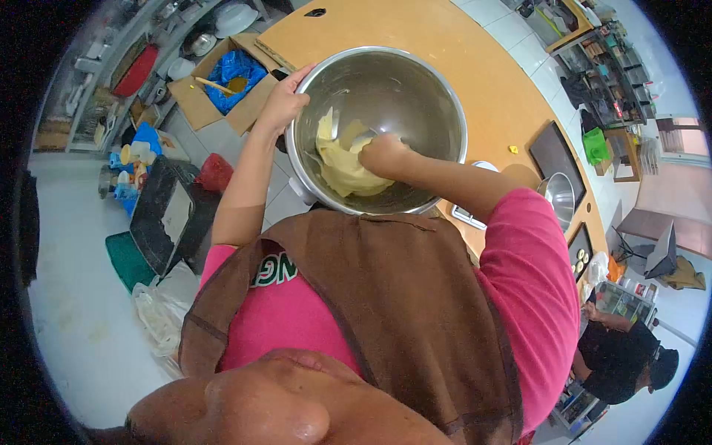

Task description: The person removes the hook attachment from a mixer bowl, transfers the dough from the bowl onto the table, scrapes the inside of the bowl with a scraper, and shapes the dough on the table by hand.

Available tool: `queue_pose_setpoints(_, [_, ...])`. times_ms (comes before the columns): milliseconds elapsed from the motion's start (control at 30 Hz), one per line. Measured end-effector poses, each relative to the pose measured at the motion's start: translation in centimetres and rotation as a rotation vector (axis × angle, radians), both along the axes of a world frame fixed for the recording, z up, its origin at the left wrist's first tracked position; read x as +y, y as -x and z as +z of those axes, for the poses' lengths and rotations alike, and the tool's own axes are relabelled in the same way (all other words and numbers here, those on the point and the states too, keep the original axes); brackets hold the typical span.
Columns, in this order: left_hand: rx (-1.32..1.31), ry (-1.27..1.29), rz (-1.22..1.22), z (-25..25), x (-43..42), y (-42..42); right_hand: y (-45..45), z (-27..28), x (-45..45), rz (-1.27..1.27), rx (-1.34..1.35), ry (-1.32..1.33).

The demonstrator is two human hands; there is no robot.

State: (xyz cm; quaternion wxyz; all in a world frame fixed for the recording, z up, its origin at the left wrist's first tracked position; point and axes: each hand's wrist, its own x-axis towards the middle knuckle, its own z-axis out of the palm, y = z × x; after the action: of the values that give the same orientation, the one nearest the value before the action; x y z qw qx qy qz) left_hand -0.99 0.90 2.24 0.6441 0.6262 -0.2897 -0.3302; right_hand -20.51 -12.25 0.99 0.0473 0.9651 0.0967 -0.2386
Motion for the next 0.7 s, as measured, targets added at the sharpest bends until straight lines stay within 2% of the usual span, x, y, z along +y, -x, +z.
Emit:
queue_pose_setpoints(67, [0.008,0.003,0.033,-0.2,0.6,-0.1,0.3,1.8,-0.1,-0.031,-0.038,-0.007])
queue_pose_setpoints(200, [0.065,-0.01,0.064,-0.1,1.7,0.2,2.6,2.0,-1.4,-0.073,-0.184,-0.019])
queue_pose_setpoints(267, [0.064,0.023,0.084,0.0,2.0,0.6,3.5,2.4,-2.1,-0.089,-0.375,-0.051])
queue_pose_setpoints(300, [0.065,0.02,0.082,-0.2,2.0,0.6,3.9,2.4,-2.5,-0.092,-0.373,-0.052])
queue_pose_setpoints(400, [0.055,0.043,0.073,-0.5,1.7,1.0,5.0,2.8,-3.7,-0.092,-0.666,-0.192])
queue_pose_setpoints(433, [0.044,0.051,0.088,-0.1,1.5,1.5,5.3,2.9,-4.2,-0.097,-0.665,-0.191])
queue_pose_setpoints(500, [0.038,0.058,0.097,0.4,1.3,2.6,6.0,3.0,-5.0,-0.036,-0.857,-0.136])
queue_pose_setpoints(567, [-0.05,0.04,0.111,1.1,0.9,3.4,6.7,3.2,-5.1,-0.055,-0.875,-0.109])
queue_pose_setpoints(700, [-0.052,0.003,0.1,2.8,0.4,5.1,8.1,2.3,-5.6,-0.202,-1.049,-0.116])
